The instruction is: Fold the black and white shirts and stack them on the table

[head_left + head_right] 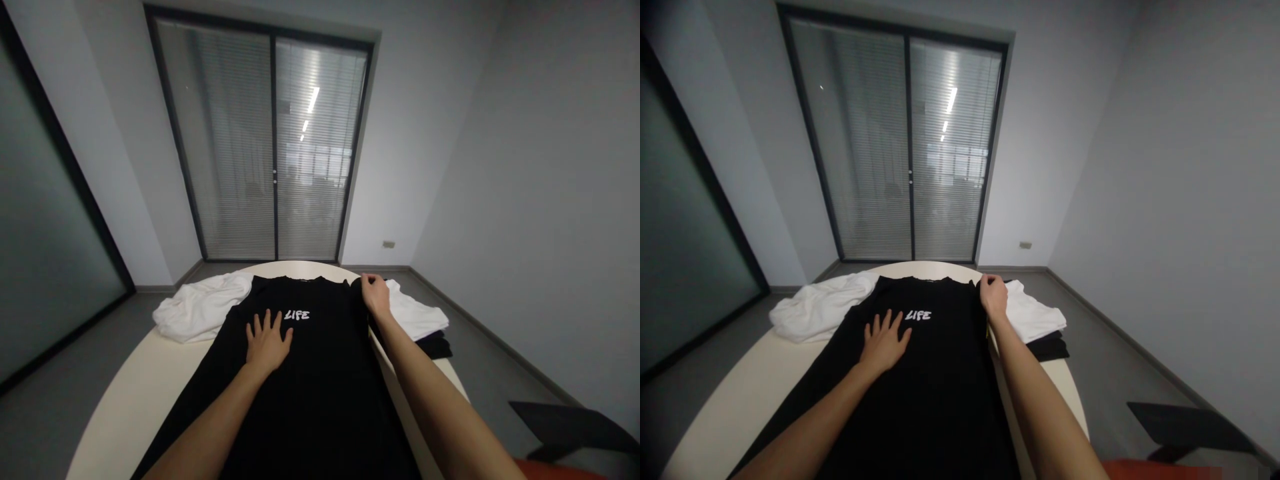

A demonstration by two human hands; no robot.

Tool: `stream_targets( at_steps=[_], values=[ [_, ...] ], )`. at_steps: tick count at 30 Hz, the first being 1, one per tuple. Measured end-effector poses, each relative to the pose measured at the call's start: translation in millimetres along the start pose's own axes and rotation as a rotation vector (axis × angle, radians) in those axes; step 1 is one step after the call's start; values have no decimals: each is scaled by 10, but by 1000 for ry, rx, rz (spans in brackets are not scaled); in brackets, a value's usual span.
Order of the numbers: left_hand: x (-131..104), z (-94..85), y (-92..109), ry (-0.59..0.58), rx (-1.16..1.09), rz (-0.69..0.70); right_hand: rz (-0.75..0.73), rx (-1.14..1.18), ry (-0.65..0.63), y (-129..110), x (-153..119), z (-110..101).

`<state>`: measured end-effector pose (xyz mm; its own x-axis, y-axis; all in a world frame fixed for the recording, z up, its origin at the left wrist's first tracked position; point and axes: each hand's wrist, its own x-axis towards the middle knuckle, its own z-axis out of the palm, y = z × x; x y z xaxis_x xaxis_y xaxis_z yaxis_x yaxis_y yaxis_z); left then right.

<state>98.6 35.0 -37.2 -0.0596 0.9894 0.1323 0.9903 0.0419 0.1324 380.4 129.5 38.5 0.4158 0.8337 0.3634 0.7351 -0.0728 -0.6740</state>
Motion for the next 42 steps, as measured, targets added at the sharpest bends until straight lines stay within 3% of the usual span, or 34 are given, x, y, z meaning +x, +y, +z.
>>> stream_targets(
  at_steps=[9,15,18,23,27,31,37,42],
  values=[
    [-3,25,1,16,2,56,-58,-41,-95,117,-30,7],
    [80,19,135,19,-7,120,-104,31,-10,130,-105,-13],
    [239,-17,355,-35,-114,254,-121,77,35,151,-119,-12],
    [586,-17,885,-103,-207,412,-216,78,6,175,-98,14],
    [798,135,1266,-162,-216,509,-323,55,-26,189,-67,32],
    [909,323,1493,-235,-191,534,-393,-48,-104,228,-31,37],
    [932,398,1566,-217,-164,516,-460,-182,-181,199,-66,74],
    [898,332,1376,-126,-122,368,-543,-196,-326,82,-225,196]
  ],
)
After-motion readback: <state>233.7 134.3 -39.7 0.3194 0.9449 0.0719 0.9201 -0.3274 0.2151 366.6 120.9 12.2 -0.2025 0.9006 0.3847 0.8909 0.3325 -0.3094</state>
